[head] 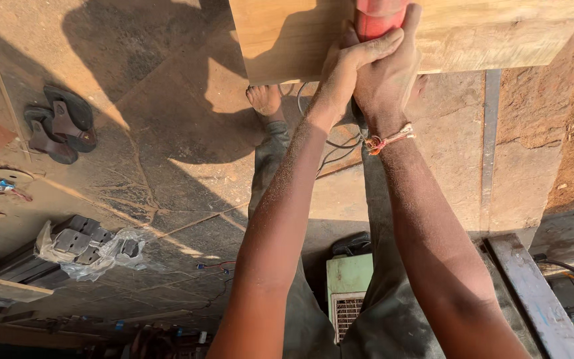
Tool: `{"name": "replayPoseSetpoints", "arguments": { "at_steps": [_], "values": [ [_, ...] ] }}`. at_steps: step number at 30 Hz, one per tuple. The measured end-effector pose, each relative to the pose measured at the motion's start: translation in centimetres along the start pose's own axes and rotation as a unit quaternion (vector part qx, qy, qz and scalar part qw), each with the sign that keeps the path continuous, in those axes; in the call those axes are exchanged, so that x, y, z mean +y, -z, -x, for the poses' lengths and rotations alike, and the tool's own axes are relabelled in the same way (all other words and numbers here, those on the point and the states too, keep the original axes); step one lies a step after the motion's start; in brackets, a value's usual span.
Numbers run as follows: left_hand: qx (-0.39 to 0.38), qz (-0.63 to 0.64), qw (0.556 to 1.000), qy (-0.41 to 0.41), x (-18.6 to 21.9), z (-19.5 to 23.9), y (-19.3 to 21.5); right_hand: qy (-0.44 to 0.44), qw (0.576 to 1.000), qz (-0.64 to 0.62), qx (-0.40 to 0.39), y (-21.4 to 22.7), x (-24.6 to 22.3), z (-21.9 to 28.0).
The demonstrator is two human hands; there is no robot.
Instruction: The person uses an angle grinder with a sanding disc to smooth the surface of a large wooden plank. They move the tool back and forth across the wood, generating sawdust.
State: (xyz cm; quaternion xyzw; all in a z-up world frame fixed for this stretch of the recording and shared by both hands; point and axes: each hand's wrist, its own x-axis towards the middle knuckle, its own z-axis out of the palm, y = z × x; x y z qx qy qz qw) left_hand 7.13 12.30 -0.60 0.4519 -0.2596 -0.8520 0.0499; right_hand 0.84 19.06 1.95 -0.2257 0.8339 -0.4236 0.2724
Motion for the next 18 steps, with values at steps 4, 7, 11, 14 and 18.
{"name": "replayPoseSetpoints", "arguments": {
  "at_steps": [4,7,11,14,18],
  "values": [
    [0.055,0.110,0.989,-0.076,1.8,0.4,6.6,0.064,0.989,0.121,-0.061,-6.2,-4.3,-2.6],
    [0.059,0.206,0.975,-0.058,2.3,0.6,8.0,0.091,0.980,0.159,-0.074,-7.4,-5.8,-3.3],
    [0.051,0.177,0.982,-0.038,1.1,1.1,5.7,0.090,0.981,0.152,-0.078,-4.9,-5.7,-2.4],
    [0.005,0.155,0.988,-0.027,-0.8,0.1,2.7,0.051,0.992,0.089,-0.080,-1.8,-3.7,-1.6],
    [-0.023,0.020,0.999,0.033,-1.7,-0.5,-1.9,0.015,1.000,0.015,-0.007,2.1,-0.1,-0.7]
  ]
}}
